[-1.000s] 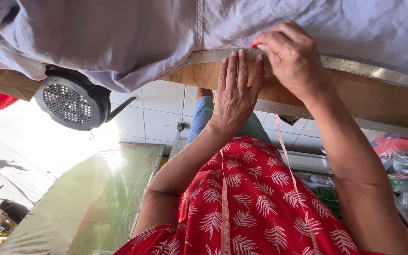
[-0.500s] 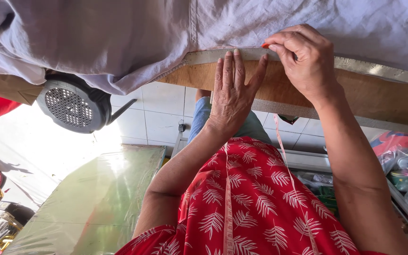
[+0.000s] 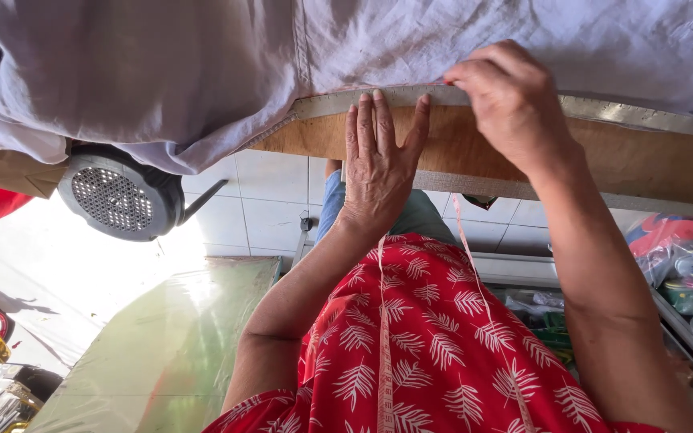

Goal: The person marks a white shirt with orange chalk using a curved ruler, then folds the shirt into a compact rectangle and places it into a brown paper bag.

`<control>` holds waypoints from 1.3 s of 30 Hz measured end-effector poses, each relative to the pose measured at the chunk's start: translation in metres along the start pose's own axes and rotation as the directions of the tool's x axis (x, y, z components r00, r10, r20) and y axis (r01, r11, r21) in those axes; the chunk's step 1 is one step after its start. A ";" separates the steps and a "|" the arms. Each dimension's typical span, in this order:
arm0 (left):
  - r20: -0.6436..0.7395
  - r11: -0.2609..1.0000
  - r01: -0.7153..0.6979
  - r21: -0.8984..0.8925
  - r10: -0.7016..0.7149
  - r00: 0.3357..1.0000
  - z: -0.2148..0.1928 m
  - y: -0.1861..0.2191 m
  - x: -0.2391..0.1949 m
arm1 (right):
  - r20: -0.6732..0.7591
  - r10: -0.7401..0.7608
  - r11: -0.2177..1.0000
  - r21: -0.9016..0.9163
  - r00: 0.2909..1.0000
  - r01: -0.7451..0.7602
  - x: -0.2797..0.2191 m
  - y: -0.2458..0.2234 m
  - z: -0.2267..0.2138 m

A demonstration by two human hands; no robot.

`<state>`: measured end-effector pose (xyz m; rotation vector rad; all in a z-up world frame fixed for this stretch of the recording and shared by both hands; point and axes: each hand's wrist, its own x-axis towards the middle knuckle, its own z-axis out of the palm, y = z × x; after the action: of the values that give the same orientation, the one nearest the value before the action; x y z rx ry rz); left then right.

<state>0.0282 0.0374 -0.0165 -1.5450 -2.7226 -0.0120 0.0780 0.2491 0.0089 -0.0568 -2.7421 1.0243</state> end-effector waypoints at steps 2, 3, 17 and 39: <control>-0.037 0.998 0.008 -0.066 -0.010 0.999 0.003 0.002 0.002 | -0.029 0.066 0.997 0.044 0.997 -0.065 -0.014 0.007 -0.011; -0.069 0.991 0.013 -0.135 -0.022 0.997 0.004 0.005 0.002 | -0.052 0.136 0.987 0.092 0.989 -0.131 -0.022 0.010 -0.017; 0.021 0.994 -0.099 -0.036 0.099 0.995 -0.003 0.014 0.012 | -0.096 0.083 0.994 0.081 0.992 -0.076 -0.016 0.003 -0.003; 0.049 0.995 -0.078 -0.068 0.082 0.995 -0.007 0.020 0.015 | -0.054 0.146 0.989 0.039 0.988 -0.144 -0.037 0.015 -0.035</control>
<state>0.0380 0.0601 -0.0094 -1.6943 -2.7235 -0.0629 0.1208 0.2786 0.0178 -0.2794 -2.7005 1.0887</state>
